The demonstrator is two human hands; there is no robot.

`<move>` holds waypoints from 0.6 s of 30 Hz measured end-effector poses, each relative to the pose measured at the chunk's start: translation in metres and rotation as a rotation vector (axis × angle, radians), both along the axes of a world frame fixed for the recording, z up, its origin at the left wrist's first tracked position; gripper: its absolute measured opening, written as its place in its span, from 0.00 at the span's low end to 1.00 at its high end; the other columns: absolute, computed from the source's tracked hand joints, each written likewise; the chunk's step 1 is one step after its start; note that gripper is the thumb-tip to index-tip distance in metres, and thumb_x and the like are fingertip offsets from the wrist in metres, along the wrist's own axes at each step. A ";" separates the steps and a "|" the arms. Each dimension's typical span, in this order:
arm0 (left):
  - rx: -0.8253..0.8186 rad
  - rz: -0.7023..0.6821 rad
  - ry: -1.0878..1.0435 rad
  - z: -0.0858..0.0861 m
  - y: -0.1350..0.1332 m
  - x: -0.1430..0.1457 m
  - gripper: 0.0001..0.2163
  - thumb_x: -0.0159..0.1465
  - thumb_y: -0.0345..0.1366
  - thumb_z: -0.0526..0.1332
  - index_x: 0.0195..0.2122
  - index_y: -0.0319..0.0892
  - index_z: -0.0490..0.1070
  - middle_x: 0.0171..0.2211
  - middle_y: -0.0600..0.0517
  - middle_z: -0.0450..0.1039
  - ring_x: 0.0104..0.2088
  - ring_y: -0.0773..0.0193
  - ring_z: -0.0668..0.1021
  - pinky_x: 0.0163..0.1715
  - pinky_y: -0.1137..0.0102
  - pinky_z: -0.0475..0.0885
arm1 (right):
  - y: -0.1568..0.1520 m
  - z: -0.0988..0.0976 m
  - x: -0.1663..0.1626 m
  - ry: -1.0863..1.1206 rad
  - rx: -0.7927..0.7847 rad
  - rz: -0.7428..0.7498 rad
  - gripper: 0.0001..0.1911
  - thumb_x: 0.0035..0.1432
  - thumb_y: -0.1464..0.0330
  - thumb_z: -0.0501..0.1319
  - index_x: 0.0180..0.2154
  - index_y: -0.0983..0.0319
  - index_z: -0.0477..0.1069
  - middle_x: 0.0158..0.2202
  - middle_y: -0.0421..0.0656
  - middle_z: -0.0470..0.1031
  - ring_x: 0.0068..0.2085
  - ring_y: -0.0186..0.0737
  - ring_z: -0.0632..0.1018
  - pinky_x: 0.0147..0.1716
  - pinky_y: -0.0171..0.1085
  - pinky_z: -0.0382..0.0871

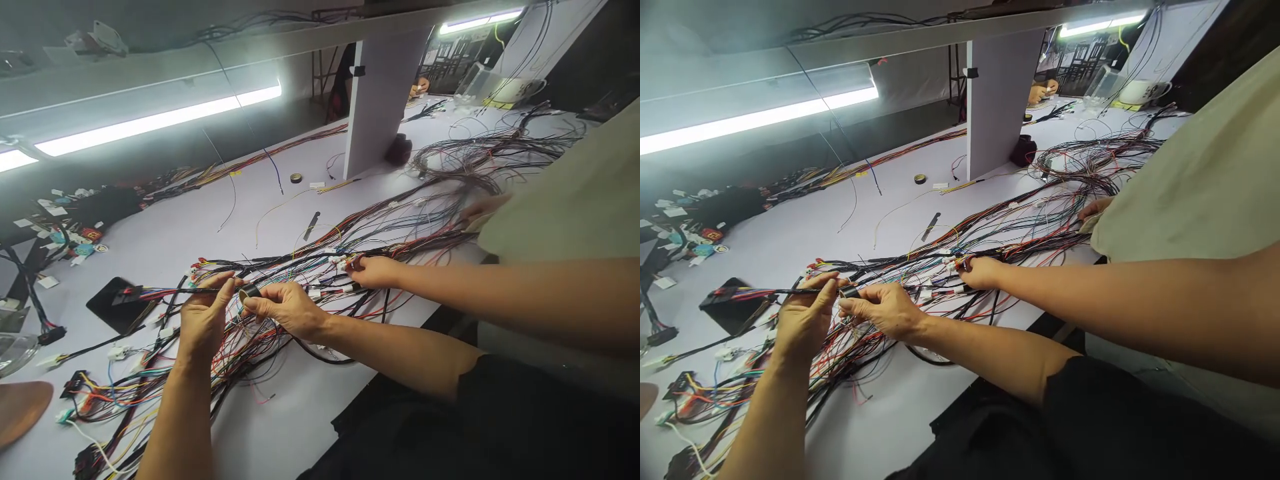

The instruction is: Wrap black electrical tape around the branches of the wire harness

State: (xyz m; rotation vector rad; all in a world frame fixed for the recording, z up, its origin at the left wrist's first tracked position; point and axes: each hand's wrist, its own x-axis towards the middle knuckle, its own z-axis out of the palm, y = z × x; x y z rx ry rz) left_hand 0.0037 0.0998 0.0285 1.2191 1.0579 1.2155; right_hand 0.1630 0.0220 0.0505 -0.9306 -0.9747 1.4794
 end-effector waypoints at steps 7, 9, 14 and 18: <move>0.090 0.049 0.143 0.001 -0.004 -0.001 0.15 0.54 0.45 0.71 0.38 0.42 0.77 0.34 0.51 0.78 0.35 0.68 0.78 0.43 0.74 0.72 | 0.010 0.002 0.005 0.256 -0.151 -0.048 0.13 0.56 0.60 0.66 0.25 0.63 0.75 0.29 0.39 0.76 0.25 0.25 0.70 0.30 0.31 0.64; 0.098 0.065 0.134 0.001 -0.006 -0.001 0.15 0.54 0.44 0.71 0.38 0.42 0.77 0.34 0.51 0.78 0.35 0.68 0.79 0.43 0.74 0.73 | 0.018 0.004 0.007 0.316 -0.224 -0.053 0.17 0.52 0.57 0.69 0.25 0.66 0.74 0.30 0.40 0.75 0.24 0.24 0.68 0.23 0.28 0.59; 0.148 0.067 0.187 0.000 -0.010 -0.003 0.14 0.55 0.43 0.70 0.40 0.43 0.78 0.37 0.50 0.78 0.39 0.65 0.79 0.46 0.71 0.73 | 0.030 0.013 0.009 0.399 -0.354 -0.069 0.16 0.60 0.61 0.64 0.26 0.67 0.71 0.32 0.40 0.74 0.21 0.20 0.66 0.17 0.25 0.47; 0.180 0.036 0.149 -0.003 -0.009 -0.007 0.14 0.54 0.40 0.71 0.41 0.44 0.79 0.40 0.50 0.78 0.42 0.64 0.78 0.47 0.71 0.73 | 0.041 0.022 0.008 0.370 -0.438 -0.070 0.16 0.64 0.63 0.60 0.27 0.67 0.72 0.34 0.41 0.75 0.21 0.20 0.66 0.15 0.24 0.47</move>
